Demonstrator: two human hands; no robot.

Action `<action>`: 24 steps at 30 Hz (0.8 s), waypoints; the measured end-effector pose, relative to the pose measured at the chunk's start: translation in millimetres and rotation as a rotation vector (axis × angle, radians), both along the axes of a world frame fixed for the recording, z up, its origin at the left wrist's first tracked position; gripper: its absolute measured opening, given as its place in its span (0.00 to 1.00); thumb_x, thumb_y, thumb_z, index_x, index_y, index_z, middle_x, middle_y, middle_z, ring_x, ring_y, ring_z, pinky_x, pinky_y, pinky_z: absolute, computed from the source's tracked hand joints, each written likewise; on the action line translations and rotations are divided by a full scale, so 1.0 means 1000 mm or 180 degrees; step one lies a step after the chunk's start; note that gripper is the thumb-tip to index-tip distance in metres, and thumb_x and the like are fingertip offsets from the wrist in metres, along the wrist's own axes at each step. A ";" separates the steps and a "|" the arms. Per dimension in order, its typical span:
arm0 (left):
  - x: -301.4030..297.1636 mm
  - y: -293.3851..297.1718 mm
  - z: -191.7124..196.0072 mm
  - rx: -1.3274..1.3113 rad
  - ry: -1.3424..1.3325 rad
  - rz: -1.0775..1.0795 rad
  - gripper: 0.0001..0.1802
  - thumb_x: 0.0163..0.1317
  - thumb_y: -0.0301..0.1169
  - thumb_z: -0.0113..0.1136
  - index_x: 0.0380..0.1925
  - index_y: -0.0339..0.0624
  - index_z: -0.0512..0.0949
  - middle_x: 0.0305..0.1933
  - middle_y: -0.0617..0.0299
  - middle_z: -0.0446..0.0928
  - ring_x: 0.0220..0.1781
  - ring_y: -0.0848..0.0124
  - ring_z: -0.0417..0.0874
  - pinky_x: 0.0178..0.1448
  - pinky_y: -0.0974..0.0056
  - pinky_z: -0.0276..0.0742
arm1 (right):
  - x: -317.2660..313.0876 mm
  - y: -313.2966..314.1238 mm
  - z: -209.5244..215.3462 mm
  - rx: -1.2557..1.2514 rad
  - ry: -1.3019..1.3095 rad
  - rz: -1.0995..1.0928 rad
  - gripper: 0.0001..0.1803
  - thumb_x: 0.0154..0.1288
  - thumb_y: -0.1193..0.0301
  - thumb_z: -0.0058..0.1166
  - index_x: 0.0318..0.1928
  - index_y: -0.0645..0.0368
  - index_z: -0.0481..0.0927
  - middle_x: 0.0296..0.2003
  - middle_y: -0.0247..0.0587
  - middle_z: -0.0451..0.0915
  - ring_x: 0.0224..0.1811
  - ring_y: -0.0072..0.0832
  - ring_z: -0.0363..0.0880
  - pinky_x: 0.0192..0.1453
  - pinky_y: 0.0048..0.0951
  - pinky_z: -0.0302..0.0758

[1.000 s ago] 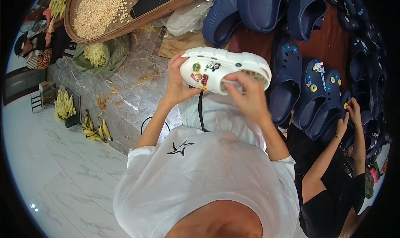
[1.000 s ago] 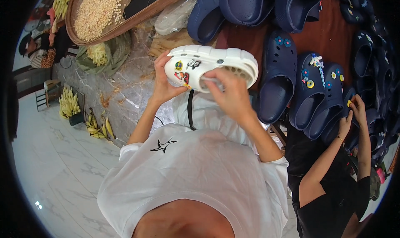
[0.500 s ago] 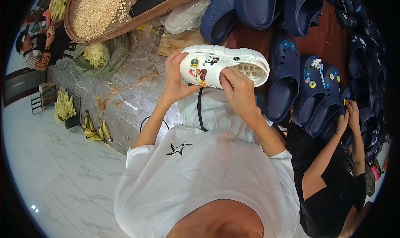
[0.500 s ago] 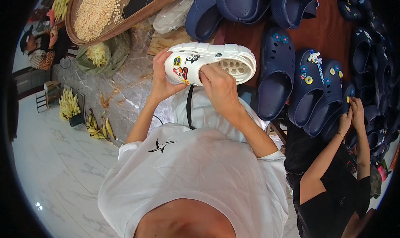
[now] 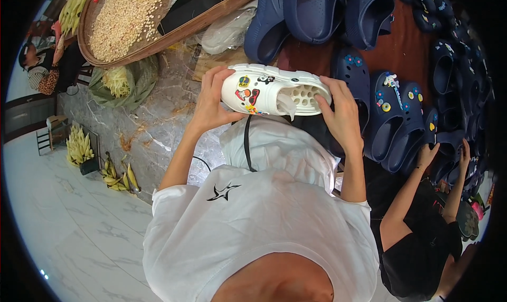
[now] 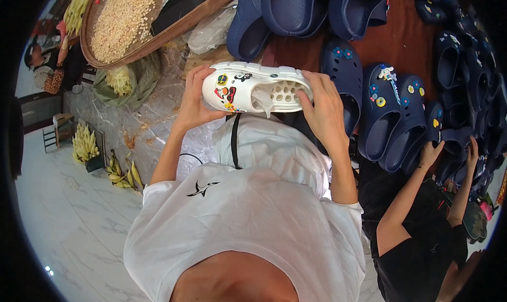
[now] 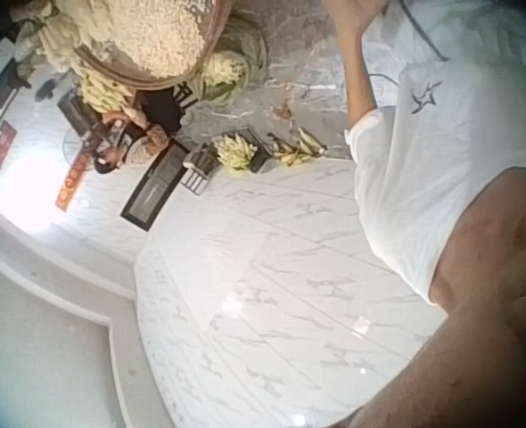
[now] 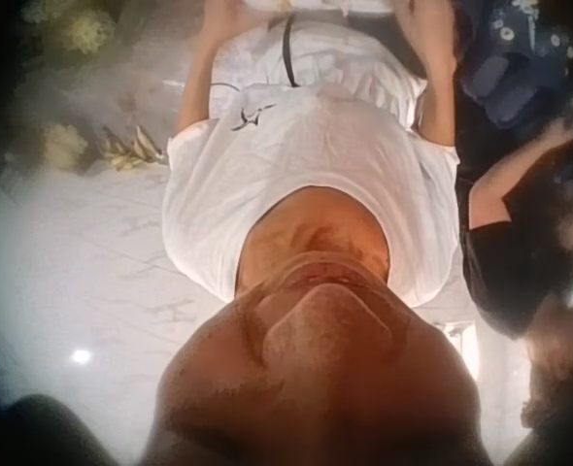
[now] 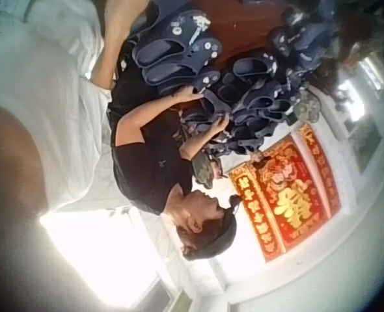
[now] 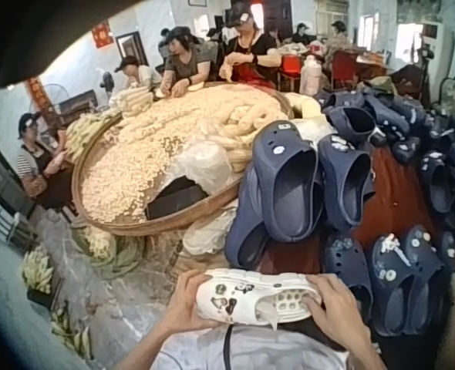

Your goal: Applying decorative charms to the holes of clogs.

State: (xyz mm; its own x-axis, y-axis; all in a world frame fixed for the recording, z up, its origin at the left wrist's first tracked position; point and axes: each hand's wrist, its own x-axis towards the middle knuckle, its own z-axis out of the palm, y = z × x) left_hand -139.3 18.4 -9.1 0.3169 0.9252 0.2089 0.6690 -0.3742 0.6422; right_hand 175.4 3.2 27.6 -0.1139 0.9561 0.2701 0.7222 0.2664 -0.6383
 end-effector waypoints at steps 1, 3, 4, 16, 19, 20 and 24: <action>0.001 0.000 0.001 -0.0009 0.0050 0.0001 0.54 0.30 0.38 0.84 0.63 0.44 0.67 0.65 0.44 0.64 0.68 0.45 0.66 0.68 0.47 0.69 | 0.001 0.001 -0.002 0.0002 -0.0003 -0.0013 0.14 0.63 0.77 0.60 0.50 0.63 0.81 0.43 0.48 0.81 0.44 0.48 0.81 0.48 0.41 0.77; -0.001 0.002 0.000 -0.0015 0.0033 -0.0017 0.54 0.29 0.38 0.84 0.63 0.44 0.67 0.65 0.45 0.64 0.68 0.45 0.66 0.68 0.47 0.69 | -0.001 0.004 -0.004 -0.0361 0.0226 -0.0180 0.13 0.65 0.79 0.55 0.50 0.64 0.81 0.42 0.51 0.81 0.44 0.50 0.81 0.49 0.42 0.77; -0.002 0.003 0.000 -0.0025 0.0016 -0.0032 0.54 0.29 0.38 0.84 0.62 0.44 0.67 0.65 0.45 0.64 0.68 0.45 0.66 0.69 0.47 0.68 | -0.002 0.005 -0.005 -0.0370 0.0222 -0.0190 0.13 0.65 0.79 0.55 0.50 0.64 0.81 0.42 0.51 0.81 0.44 0.50 0.81 0.49 0.42 0.77; -0.022 0.015 0.011 -0.0572 -0.0402 -0.0470 0.56 0.28 0.40 0.85 0.62 0.39 0.67 0.63 0.50 0.67 0.67 0.54 0.69 0.71 0.55 0.65 | -0.011 -0.007 0.033 -0.0231 -0.0071 -0.0138 0.09 0.65 0.77 0.53 0.44 0.63 0.81 0.35 0.49 0.79 0.39 0.48 0.79 0.44 0.45 0.75; -0.020 0.021 0.033 -0.0309 -0.0267 -0.0501 0.54 0.28 0.39 0.84 0.62 0.42 0.69 0.64 0.49 0.67 0.68 0.51 0.69 0.71 0.53 0.67 | -0.013 -0.012 0.031 -0.0077 -0.0060 -0.0063 0.09 0.64 0.78 0.52 0.45 0.63 0.78 0.36 0.50 0.77 0.40 0.49 0.79 0.45 0.46 0.75; -0.019 0.024 0.047 -0.0039 -0.0057 -0.0552 0.53 0.29 0.37 0.84 0.62 0.43 0.69 0.66 0.49 0.67 0.68 0.50 0.68 0.71 0.52 0.68 | -0.012 -0.017 0.026 -0.0228 0.0055 -0.0129 0.10 0.63 0.79 0.52 0.45 0.64 0.77 0.38 0.50 0.77 0.40 0.50 0.79 0.45 0.46 0.75; 0.000 0.053 0.100 0.0417 0.0750 -0.0981 0.50 0.30 0.28 0.80 0.62 0.49 0.72 0.70 0.53 0.66 0.70 0.48 0.66 0.71 0.50 0.68 | -0.013 -0.030 0.001 -0.0551 0.0401 -0.0209 0.15 0.60 0.81 0.51 0.49 0.66 0.71 0.41 0.55 0.75 0.43 0.55 0.77 0.47 0.48 0.74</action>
